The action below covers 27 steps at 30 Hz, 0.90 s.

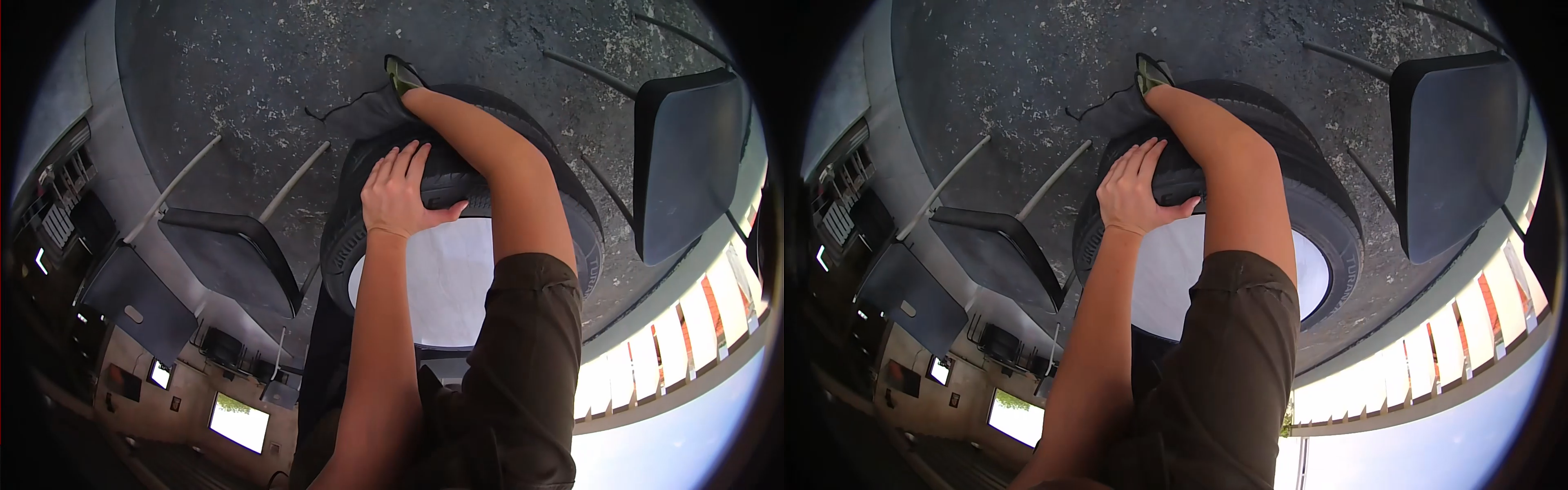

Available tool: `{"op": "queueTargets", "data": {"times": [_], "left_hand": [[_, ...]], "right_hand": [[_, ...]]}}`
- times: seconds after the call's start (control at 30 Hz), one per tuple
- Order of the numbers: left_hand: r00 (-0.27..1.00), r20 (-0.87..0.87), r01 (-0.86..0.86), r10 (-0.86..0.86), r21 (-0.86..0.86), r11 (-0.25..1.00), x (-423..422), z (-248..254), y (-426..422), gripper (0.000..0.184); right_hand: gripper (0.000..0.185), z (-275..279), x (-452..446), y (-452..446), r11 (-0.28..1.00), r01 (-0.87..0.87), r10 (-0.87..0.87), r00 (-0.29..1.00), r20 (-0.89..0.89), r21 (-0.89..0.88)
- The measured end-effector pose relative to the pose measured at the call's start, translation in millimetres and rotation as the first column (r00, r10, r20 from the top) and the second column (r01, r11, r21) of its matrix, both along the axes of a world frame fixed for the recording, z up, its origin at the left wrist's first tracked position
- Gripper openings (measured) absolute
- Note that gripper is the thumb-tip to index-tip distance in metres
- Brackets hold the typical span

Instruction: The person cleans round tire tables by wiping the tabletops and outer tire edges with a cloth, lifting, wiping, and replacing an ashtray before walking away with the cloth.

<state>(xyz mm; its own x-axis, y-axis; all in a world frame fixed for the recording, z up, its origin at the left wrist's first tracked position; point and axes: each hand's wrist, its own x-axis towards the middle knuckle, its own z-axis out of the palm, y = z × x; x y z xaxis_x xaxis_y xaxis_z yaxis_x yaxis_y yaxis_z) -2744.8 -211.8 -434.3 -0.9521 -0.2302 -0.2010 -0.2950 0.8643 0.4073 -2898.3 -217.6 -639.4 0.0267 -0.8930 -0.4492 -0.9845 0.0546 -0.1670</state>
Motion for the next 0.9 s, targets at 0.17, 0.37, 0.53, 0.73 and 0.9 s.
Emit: {"op": "queueTargets", "data": {"times": [0.17,0.37,0.53,0.73,0.9], "left_hand": [[1.000,0.019,0.025,-0.025,-0.046,0.999,0.5,-1.1,1.0,0.084],[0.999,0.012,0.039,-0.039,-0.071,0.997,0.9,-0.2,2.5,0.080],[0.999,-0.023,0.037,-0.039,-0.085,0.996,4.3,-1.0,4.5,0.076],[1.000,-0.004,0.015,-0.015,-0.111,0.994,9.2,-0.4,6.7,0.075],[0.998,0.058,0.007,0.001,-0.137,0.991,9.0,7.4,12.5,0.076]], "right_hand": [[0.055,12.3,-26.1,29.2,0.984,0.166,-0.171,0.982,0.083,0.069],[0.058,6.7,-75.8,232.0,0.894,0.410,-0.408,0.912,-0.048,0.179],[0.060,56.9,-52.8,427.3,0.653,0.678,-0.679,0.722,-0.134,0.338],[0.063,137.2,14.0,500.7,0.306,0.854,-0.921,0.377,-0.097,0.420],[0.066,141.6,16.5,297.5,0.445,0.807,-0.895,0.395,0.207,0.387]]}}
